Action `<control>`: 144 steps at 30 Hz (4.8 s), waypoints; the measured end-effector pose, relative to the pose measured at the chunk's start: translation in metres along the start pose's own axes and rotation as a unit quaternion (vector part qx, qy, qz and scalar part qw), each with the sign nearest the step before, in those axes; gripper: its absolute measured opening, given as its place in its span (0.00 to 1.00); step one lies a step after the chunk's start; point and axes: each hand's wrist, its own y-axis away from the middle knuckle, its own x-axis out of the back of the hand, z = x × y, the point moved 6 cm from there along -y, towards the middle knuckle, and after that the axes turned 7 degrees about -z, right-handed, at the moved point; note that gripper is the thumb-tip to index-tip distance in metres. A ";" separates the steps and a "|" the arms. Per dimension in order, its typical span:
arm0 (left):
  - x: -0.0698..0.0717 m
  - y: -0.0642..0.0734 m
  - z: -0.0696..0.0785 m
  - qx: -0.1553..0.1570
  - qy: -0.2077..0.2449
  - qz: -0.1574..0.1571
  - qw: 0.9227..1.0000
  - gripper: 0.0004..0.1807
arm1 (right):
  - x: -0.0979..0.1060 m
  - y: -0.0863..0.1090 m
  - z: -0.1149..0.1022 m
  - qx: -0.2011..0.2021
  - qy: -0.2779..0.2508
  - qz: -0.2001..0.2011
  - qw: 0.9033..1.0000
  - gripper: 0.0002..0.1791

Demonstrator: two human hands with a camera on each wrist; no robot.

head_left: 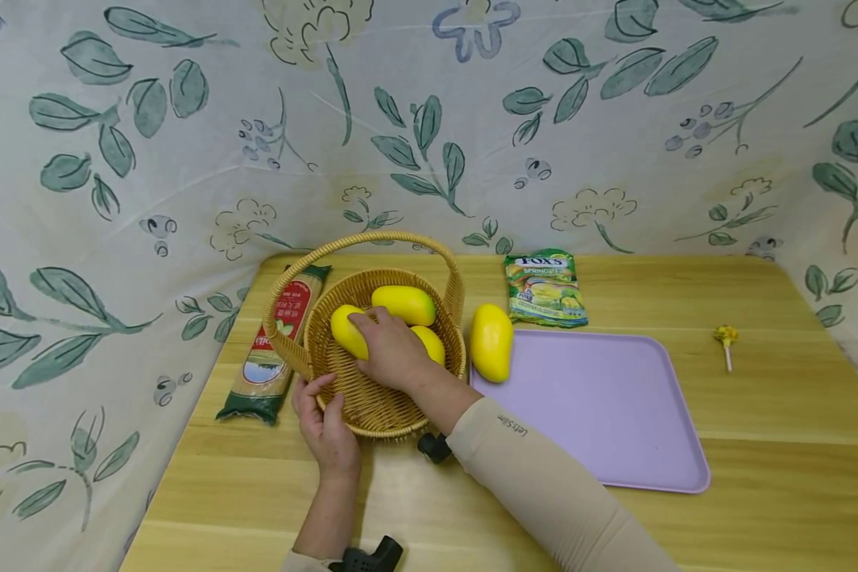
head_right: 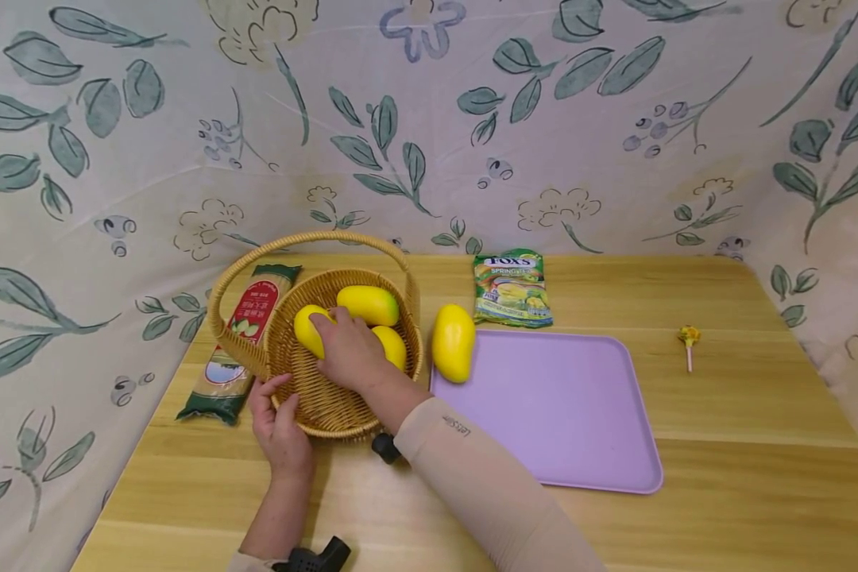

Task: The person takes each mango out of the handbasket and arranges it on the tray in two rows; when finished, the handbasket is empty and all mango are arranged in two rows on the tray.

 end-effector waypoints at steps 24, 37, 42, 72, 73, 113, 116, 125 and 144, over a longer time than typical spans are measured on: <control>-0.001 0.002 -0.001 0.005 0.009 0.001 1.000 0.14 | 0.050 0.066 0.006 0.075 -0.294 0.021 0.953 0.51; 0.000 0.001 -0.002 0.021 0.024 0.004 0.999 0.13 | 0.048 0.136 0.049 0.115 -0.411 -0.105 0.898 0.50; 0.001 0.001 -0.001 0.019 0.029 0.004 0.999 0.13 | 0.049 0.157 0.077 0.153 -0.471 -0.106 0.862 0.50; -0.002 0.003 0.002 0.018 0.017 0.012 1.000 0.13 | 0.080 0.188 0.243 -0.155 -0.498 0.117 0.845 0.42; -0.002 0.003 0.002 0.018 0.016 0.012 1.000 0.13 | 0.078 0.187 0.246 -0.163 -0.496 0.113 0.845 0.43; -0.003 0.003 0.002 0.012 0.015 0.008 1.000 0.14 | 0.058 0.199 0.290 -0.288 -0.351 0.019 0.891 0.54; -0.003 0.003 0.002 0.007 0.015 0.008 1.000 0.14 | 0.058 0.199 0.289 -0.292 -0.340 0.020 0.894 0.53; -0.003 0.003 0.002 0.000 0.016 0.010 1.000 0.13 | 0.059 0.200 0.288 -0.300 -0.313 0.019 0.901 0.52; -0.002 0.003 0.002 -0.007 0.025 0.006 1.000 0.12 | 0.062 0.205 0.292 -0.320 -0.294 0.022 0.900 0.56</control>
